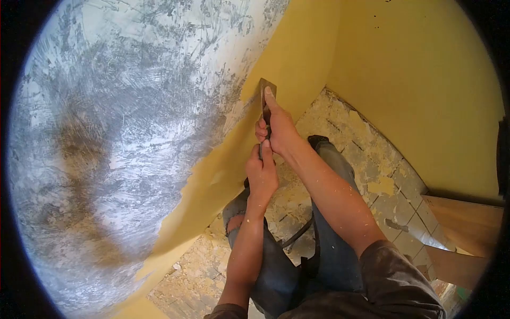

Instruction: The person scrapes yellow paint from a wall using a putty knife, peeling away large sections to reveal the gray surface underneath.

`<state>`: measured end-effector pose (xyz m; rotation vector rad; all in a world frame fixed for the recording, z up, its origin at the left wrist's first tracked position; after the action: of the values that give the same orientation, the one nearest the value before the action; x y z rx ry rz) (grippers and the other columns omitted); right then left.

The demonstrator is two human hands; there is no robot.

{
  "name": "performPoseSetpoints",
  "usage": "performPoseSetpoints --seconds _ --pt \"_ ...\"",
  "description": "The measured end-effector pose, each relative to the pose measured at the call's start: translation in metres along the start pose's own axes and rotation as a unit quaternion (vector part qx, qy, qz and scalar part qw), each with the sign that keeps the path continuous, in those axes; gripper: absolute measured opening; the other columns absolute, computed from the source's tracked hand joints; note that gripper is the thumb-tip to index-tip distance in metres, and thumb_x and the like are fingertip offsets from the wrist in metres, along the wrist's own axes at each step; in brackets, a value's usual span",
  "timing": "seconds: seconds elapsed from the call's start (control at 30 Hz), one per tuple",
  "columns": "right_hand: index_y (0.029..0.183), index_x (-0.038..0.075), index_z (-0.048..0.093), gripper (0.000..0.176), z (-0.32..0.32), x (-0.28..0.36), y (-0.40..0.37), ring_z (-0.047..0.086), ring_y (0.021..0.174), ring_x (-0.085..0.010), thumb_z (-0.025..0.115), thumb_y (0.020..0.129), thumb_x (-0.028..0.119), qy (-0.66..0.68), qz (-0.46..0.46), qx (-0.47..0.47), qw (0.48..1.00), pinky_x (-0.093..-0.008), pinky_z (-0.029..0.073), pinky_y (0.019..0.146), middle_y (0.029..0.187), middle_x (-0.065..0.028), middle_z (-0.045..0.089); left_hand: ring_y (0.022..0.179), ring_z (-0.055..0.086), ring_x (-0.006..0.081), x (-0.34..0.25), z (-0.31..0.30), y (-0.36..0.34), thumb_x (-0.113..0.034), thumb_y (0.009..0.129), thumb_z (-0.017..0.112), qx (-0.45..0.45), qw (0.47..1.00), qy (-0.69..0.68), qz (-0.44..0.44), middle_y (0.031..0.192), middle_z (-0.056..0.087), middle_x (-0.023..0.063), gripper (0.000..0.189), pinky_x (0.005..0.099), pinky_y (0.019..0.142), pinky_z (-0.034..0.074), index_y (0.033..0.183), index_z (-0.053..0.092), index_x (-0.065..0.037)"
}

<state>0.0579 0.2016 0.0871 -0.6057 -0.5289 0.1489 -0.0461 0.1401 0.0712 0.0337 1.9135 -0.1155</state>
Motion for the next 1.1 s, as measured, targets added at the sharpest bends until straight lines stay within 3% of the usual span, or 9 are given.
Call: performPoseSetpoints --seconds 0.07,0.23,0.37,0.47,0.57,0.73,0.97,1.03,1.1 --pt "0.075 0.009 0.05 0.055 -0.002 -0.011 -0.002 0.04 0.042 -0.0167 0.068 0.087 0.06 -0.007 0.012 0.004 1.0 -0.0327 0.031 0.039 0.055 -0.0056 0.045 0.055 0.046 0.0178 0.001 -0.005 -0.009 -0.028 0.105 0.049 -0.008 1.0 0.0 -0.022 0.063 0.049 0.0088 0.035 0.0365 0.054 0.038 0.088 0.054 0.002" --pt "0.075 0.009 0.053 0.054 0.005 -0.046 -0.02 0.041 0.041 -0.017 0.071 0.085 0.059 -0.019 0.042 0.038 0.998 -0.0329 0.031 0.038 0.054 -0.0058 0.047 0.054 0.042 0.009 0.009 -0.027 -0.042 -0.028 0.106 0.047 -0.027 0.987 -0.114 -0.112 0.063 0.046 0.0019 0.035 0.03 0.051 0.033 0.09 0.054 0.002" --pt "0.073 0.009 0.055 0.051 0.008 -0.058 -0.023 0.041 0.041 -0.0172 0.071 0.087 0.055 -0.007 0.06 0.016 0.998 -0.033 0.031 0.038 0.053 -0.0058 0.047 0.054 0.041 0.0101 0.011 -0.041 -0.047 -0.027 0.107 0.045 -0.02 0.989 -0.094 -0.11 0.063 0.046 0.0018 0.034 0.0315 0.05 0.034 0.093 0.055 0.002" --pt "0.073 0.01 0.055 0.052 0.011 -0.054 -0.023 0.04 0.04 -0.0167 0.068 0.088 0.057 -0.004 0.054 0.024 0.998 -0.0323 0.031 0.039 0.052 -0.0045 0.045 0.054 0.046 0.0123 0.007 -0.043 -0.041 -0.026 0.107 0.044 -0.013 1.0 0.024 -0.008 0.063 0.048 0.0041 0.033 0.0329 0.051 0.036 0.097 0.057 0.002" --pt "0.073 0.011 0.055 0.054 0.012 -0.045 -0.02 0.038 0.04 -0.0163 0.064 0.09 0.061 -0.019 0.057 0.033 0.998 -0.032 0.03 0.04 0.051 -0.0035 0.043 0.058 0.055 0.0236 -0.005 -0.041 -0.033 -0.026 0.107 0.042 0.02 0.996 0.049 -0.075 0.068 0.056 0.0117 0.034 0.0383 0.056 0.042 0.103 0.058 0.003" --pt "0.07 0.01 0.052 0.057 0.008 -0.037 -0.013 0.037 0.039 -0.0171 0.068 0.087 0.062 -0.03 0.074 0.0 0.997 -0.0334 0.029 0.038 0.05 -0.0039 0.043 0.074 0.059 0.0481 0.011 -0.032 -0.023 -0.026 0.106 0.042 -0.007 0.993 0.108 0.046 0.08 0.064 0.0268 0.037 0.0487 0.07 0.046 0.111 0.059 0.006" --pt "0.066 0.01 0.048 0.065 0.018 -0.044 -0.009 0.037 0.041 -0.0172 0.059 0.087 0.071 -0.016 0.042 0.004 0.999 -0.0332 0.029 0.04 0.051 -0.0032 0.04 0.081 0.059 0.0492 -0.002 -0.049 -0.02 -0.027 0.105 0.045 0.032 0.995 0.082 -0.041 0.084 0.061 0.0297 0.036 0.0491 0.072 0.045 0.104 0.058 0.006" --pt "0.066 0.01 0.048 0.065 0.018 -0.05 -0.008 0.037 0.042 -0.0171 0.058 0.088 0.071 -0.017 0.029 0.007 0.999 -0.0327 0.03 0.041 0.052 -0.003 0.039 0.076 0.057 0.0472 -0.003 -0.053 -0.021 -0.028 0.104 0.047 -0.004 0.993 0.092 0.077 0.08 0.059 0.0302 0.036 0.0477 0.07 0.044 0.1 0.057 0.006" --pt "0.073 0.013 0.051 0.061 0.019 -0.059 -0.012 0.033 0.042 -0.014 0.047 0.095 0.069 -0.009 0.025 0.06 0.998 -0.0293 0.028 0.042 0.052 -0.0005 0.037 0.072 0.056 0.0466 -0.001 -0.06 -0.028 -0.028 0.104 0.048 -0.017 0.993 0.082 0.084 0.076 0.058 0.0295 0.036 0.0473 0.068 0.044 0.098 0.058 0.006"
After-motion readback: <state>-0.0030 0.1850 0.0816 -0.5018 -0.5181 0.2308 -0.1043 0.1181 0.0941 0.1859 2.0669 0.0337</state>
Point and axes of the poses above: each hand's wrist, its own y-axis towards the middle knuckle, its own z-axis out of the palm, x = y × z, the point moved 3 cm from there along y, towards the middle knuckle
